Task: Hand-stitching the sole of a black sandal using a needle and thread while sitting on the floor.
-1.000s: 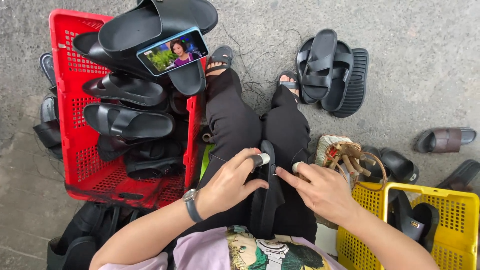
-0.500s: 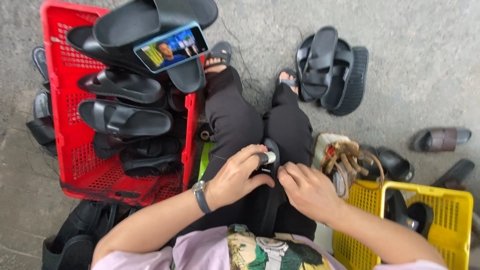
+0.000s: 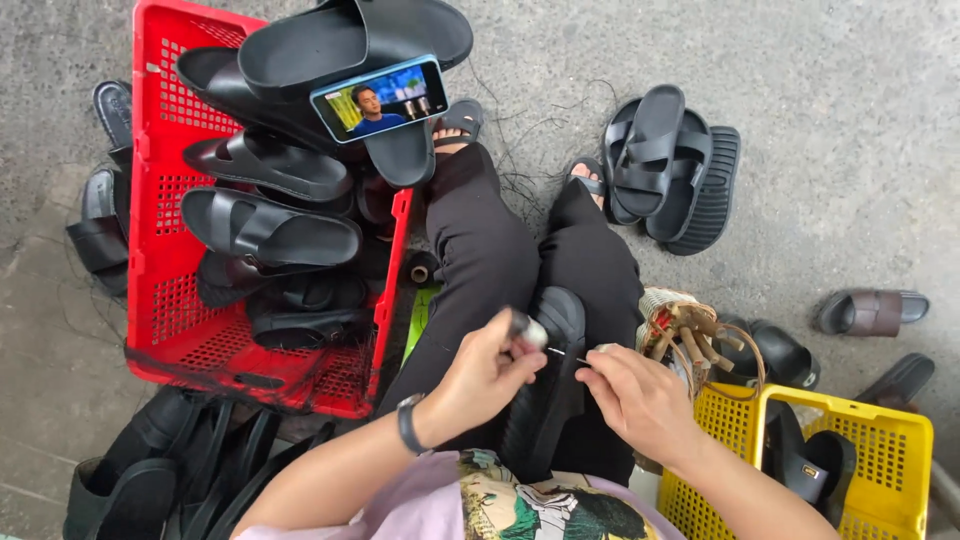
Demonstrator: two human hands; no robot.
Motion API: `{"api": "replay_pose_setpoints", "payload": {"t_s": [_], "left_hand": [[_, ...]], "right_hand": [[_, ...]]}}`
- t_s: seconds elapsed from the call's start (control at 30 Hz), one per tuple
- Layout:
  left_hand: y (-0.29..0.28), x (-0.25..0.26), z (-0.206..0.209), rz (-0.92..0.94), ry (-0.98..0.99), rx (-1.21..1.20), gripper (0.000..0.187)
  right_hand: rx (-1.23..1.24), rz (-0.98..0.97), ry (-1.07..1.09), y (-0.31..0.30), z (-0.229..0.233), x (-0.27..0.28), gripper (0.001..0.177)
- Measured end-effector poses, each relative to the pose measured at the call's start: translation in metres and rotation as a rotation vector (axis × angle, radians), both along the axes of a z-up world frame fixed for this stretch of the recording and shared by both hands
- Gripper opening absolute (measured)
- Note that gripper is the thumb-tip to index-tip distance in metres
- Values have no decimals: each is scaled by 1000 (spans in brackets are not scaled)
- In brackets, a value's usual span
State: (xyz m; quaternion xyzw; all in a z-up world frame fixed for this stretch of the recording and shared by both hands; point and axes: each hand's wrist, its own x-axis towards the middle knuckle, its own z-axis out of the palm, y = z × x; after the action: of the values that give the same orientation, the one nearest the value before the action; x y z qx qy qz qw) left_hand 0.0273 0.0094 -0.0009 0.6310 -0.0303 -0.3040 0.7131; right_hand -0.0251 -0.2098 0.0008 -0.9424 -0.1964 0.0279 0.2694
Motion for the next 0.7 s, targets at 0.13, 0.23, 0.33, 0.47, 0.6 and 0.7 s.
{"api": "replay_pose_setpoints", "payload": {"t_s": [0.13, 0.23, 0.33, 0.47, 0.6, 0.7], "left_hand": [[-3, 8, -1, -213, 194, 175, 34], [-9, 12, 13, -210, -203, 239, 30], [-19, 12, 15, -224, -785, 405, 20], [-21, 8, 11, -210, -1118, 375, 12], [-13, -1, 11, -182, -1128, 275, 20], [-8, -8, 6, -179, -1127, 297, 15]], "right_hand": [[-147, 111, -105, -9, 19, 6, 41], [-435, 196, 76, -35, 31, 6, 53], [-637, 208, 288, -55, 51, 14, 56], [-104, 165, 359, -42, 42, 8, 26], [-60, 95, 132, -31, 18, 11, 26], [-17, 82, 355, -33, 24, 9, 18]]}}
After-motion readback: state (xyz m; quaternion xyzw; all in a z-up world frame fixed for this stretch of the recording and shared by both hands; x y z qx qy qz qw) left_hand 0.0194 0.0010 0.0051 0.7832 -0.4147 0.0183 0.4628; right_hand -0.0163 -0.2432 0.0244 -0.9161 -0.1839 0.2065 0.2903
